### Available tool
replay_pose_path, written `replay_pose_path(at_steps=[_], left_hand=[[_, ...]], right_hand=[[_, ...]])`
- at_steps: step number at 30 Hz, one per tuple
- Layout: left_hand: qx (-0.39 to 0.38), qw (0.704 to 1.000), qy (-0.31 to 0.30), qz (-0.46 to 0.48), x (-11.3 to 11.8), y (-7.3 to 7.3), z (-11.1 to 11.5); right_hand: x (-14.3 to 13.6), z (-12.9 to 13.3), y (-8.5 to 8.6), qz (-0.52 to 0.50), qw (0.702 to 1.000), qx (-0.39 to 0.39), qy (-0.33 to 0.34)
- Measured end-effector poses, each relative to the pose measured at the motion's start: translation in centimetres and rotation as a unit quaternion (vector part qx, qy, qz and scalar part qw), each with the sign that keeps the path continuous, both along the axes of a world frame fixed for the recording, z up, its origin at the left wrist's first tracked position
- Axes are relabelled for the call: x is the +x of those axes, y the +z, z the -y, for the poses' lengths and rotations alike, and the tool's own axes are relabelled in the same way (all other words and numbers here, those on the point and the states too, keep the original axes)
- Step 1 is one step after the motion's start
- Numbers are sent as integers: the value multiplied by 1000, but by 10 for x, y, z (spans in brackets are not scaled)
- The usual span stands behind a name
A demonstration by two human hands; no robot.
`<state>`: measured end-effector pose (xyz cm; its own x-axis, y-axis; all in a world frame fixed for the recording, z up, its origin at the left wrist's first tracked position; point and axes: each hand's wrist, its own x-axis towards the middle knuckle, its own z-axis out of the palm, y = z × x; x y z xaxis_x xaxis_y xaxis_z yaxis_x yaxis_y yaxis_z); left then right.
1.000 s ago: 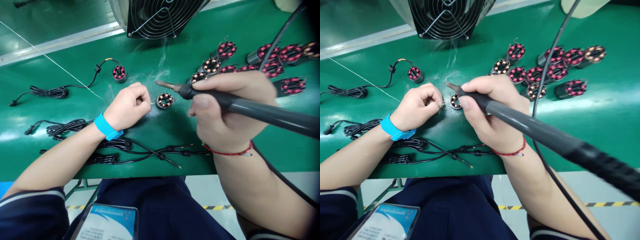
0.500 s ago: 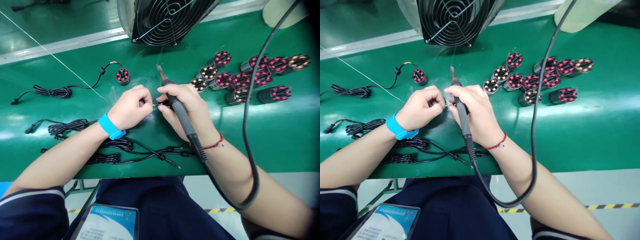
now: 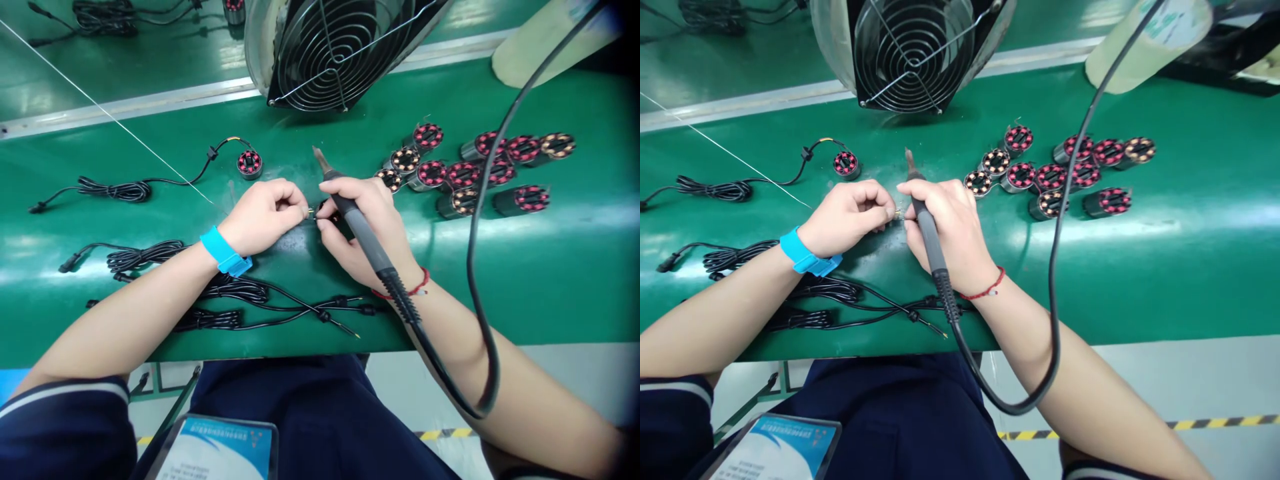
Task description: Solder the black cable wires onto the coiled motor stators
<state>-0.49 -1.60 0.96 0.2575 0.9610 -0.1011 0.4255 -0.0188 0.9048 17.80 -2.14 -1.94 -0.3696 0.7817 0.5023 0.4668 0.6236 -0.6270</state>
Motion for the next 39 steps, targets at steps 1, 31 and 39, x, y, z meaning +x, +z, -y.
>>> replay_pose_path(at_steps=[1,31,39], left_hand=[[-12,1000,2,6,0,1,0],[371,894,-147,-203,-13,-6,8],[236,959,-80,-136,-11,-4,9]], right_hand=[[-1,1,-1,5,1000,-1,-4],[-6,0,-7,-82,993,-84,11],[14,-3,3,12,997,-47,59]])
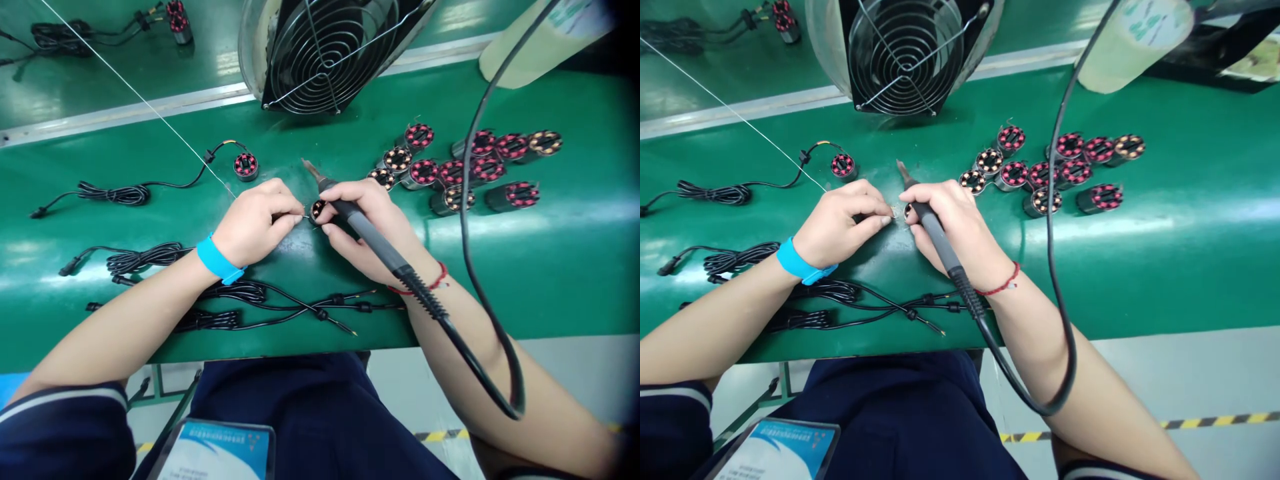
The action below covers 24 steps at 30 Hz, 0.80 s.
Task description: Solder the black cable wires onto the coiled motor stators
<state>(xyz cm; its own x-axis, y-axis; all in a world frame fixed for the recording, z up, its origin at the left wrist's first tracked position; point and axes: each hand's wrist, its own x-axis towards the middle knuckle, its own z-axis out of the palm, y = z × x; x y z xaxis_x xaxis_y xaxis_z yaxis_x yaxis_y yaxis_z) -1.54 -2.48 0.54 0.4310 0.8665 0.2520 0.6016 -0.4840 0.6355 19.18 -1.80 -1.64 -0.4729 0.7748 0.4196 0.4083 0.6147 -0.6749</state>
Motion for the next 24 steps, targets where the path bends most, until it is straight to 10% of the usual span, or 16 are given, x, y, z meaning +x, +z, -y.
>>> replay_pose_path(at_steps=[24], left_hand=[[-78,996,35,22,8,1,-2]], right_hand=[[2,7,12,-97,989,-19,-109]])
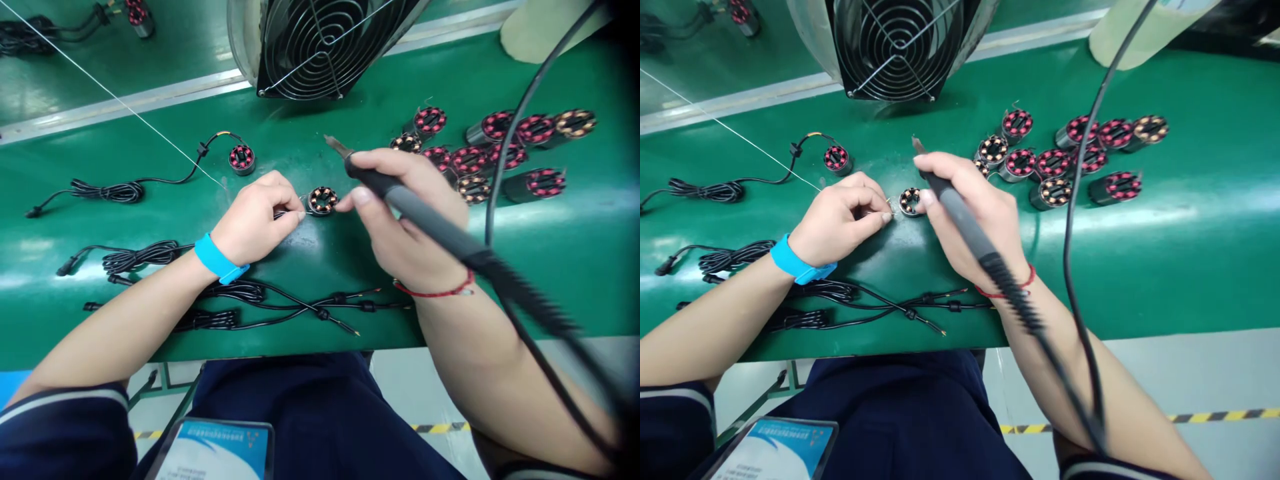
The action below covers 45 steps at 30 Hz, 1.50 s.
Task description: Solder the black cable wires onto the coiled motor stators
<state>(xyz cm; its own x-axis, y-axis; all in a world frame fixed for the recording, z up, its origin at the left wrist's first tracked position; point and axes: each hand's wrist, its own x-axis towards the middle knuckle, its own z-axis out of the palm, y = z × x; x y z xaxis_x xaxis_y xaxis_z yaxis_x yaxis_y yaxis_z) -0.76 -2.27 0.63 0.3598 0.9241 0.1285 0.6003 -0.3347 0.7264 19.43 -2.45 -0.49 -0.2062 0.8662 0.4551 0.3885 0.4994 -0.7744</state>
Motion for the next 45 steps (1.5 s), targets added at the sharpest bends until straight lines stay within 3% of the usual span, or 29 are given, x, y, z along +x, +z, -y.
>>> replay_pose_path(at_steps=[8,14,36,38,45], left_hand=[[13,1000,5,-19,4,0,0],[8,1000,2,-19,5,1,0],[3,1000,3,-15,4,1,-1],[6,1000,1,-17,4,1,-1],[11,1000,5,-22,3,2,-1]], right_hand=[[13,3,9,-39,992,90,-79],[14,6,11,-51,989,129,-47],[13,4,10,-49,989,133,-41],[13,3,11,-45,990,116,-60],[8,2,8,10,999,34,-9]])
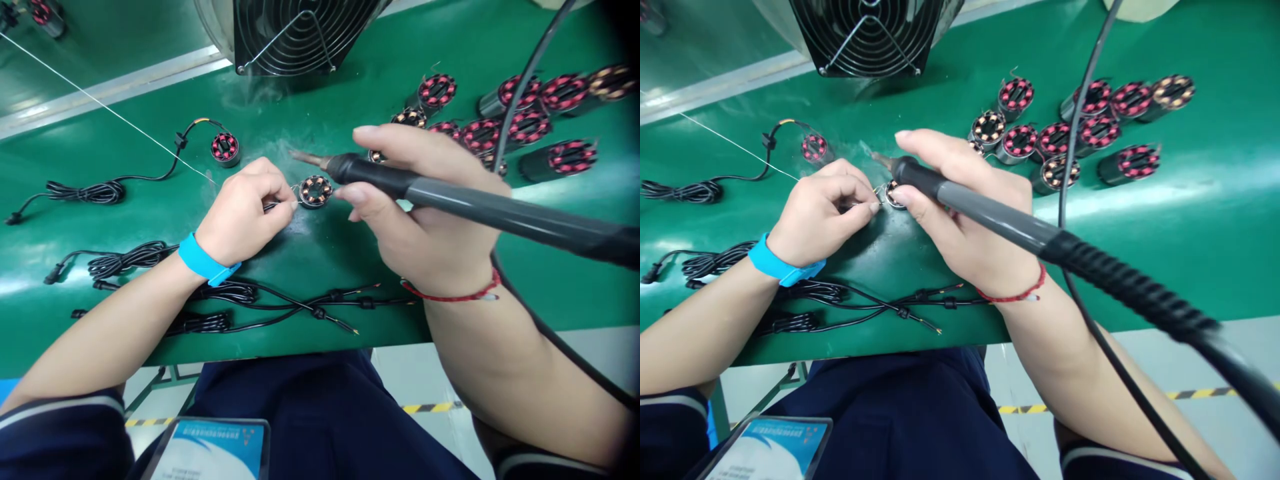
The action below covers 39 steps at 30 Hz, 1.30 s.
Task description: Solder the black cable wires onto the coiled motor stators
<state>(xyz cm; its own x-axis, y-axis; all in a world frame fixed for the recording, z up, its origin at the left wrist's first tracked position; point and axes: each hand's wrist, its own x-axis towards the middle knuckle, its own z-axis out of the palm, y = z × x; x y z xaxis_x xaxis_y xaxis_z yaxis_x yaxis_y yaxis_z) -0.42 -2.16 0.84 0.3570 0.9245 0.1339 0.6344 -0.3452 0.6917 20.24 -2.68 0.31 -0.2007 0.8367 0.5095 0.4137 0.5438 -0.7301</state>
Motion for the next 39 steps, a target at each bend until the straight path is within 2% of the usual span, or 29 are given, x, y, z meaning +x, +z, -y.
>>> replay_pose_path(at_steps=[6,11,15,22,26,28,30,32,35,39], left_hand=[[6,1000,-3,0,0,-1,-1],[7,1000,1,4,1,-1,-1],[-3,1000,8,-1,1,0,0],[-36,998,25,-42,-5,2,2],[-75,993,32,-91,-6,8,0],[-160,985,45,-38,-6,13,-2],[-259,962,68,45,-8,16,-5],[-314,939,82,109,-10,18,-7],[-315,932,99,148,-11,17,-8],[-284,945,118,115,-6,13,-5]], right_hand=[[-8,1,-5,-3,995,-94,44],[-13,-5,-8,76,994,-21,69],[-19,-10,-14,117,989,9,85],[-24,-12,-22,116,991,11,62],[-23,-12,-26,95,993,15,68],[-23,-13,-28,99,992,14,77],[-24,-13,-29,110,990,4,82],[-24,-12,-28,122,989,-13,84],[-23,-9,-24,126,987,-25,91],[-22,-7,-23,116,988,0,98]])
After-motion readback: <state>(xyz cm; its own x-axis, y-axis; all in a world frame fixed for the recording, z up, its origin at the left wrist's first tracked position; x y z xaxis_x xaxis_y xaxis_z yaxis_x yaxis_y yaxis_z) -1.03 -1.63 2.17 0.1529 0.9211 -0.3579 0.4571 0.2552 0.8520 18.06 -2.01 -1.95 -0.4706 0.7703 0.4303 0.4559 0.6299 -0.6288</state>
